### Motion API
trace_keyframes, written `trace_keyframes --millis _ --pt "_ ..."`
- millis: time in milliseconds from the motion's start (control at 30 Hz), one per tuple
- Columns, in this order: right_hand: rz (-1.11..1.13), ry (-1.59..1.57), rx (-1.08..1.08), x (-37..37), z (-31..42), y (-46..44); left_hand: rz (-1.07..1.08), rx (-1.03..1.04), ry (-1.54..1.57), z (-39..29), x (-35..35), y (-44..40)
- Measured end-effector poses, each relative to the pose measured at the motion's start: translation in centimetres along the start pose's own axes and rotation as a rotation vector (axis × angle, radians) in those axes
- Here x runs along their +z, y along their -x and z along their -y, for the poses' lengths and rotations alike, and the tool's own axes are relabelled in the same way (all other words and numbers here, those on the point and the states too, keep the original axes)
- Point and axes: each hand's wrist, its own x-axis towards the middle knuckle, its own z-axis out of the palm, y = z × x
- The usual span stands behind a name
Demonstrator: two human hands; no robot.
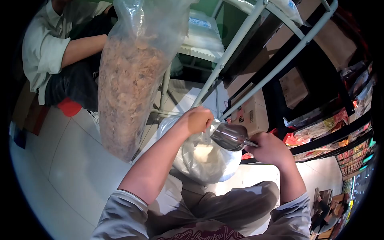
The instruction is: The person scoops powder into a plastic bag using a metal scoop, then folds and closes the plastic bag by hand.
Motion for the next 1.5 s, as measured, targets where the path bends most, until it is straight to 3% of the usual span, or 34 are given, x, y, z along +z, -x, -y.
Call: trace_keyframes --millis 67,233,467,533,567,633,667,767,867,933,1000,1233,1433,1500 --pt "-0.058 -0.073 -0.046 -0.3 -0.8 1.0 -0.003 0.012 -0.009 0.3 0.1 0.0" --pt "-0.054 -0.100 0.104 -2.1 -1.1 5.5 -0.104 0.007 -0.042 0.3 -0.2 0.1" --pt "0.052 0.126 0.086 7.0 -2.8 4.5 -0.100 -0.084 -0.006 0.1 0.0 -0.1" --pt "0.021 0.041 -0.323 15.8 -6.7 0.8 -0.123 -0.064 -0.061 -0.4 -0.1 -0.1" --pt "0.144 0.110 -0.054 16.8 -3.9 -0.6 -0.119 -0.058 -0.060 -0.5 -0.1 -0.2" --pt "0.217 0.187 -0.228 22.9 -4.2 -4.0 -0.093 -0.069 -0.024 -0.7 -0.2 -0.3" --pt "0.327 0.043 0.000 24.9 -3.5 -6.2 -0.078 -0.064 -0.031 -0.8 -0.1 -0.4" --pt "0.040 -0.225 0.092 28.7 -2.3 -8.7 -0.165 -0.061 -0.047 -0.8 0.1 -0.6" --pt "-0.033 -0.214 0.145 34.3 -2.1 -12.7 -0.216 -0.075 -0.019 -0.5 0.2 -0.9" --pt "-0.048 -0.238 0.197 34.5 -1.2 -13.9 -0.195 -0.166 0.021 -0.7 0.2 -0.8" --pt "-0.068 -0.416 0.389 33.8 -0.3 -14.4 -0.194 -0.146 -0.008 -0.5 0.4 -0.8" --pt "-0.080 -0.413 0.368 34.5 -1.2 -14.4 -0.142 -0.224 0.035 -0.5 -0.3 -0.6" --pt "-0.078 -0.434 0.419 33.0 -0.9 -11.2 -0.172 -0.134 -0.037 -0.3 -0.1 -0.5" --pt "-0.133 -0.308 0.279 33.4 -1.0 -10.5 -0.161 -0.127 -0.023 0.1 -0.1 -0.7"
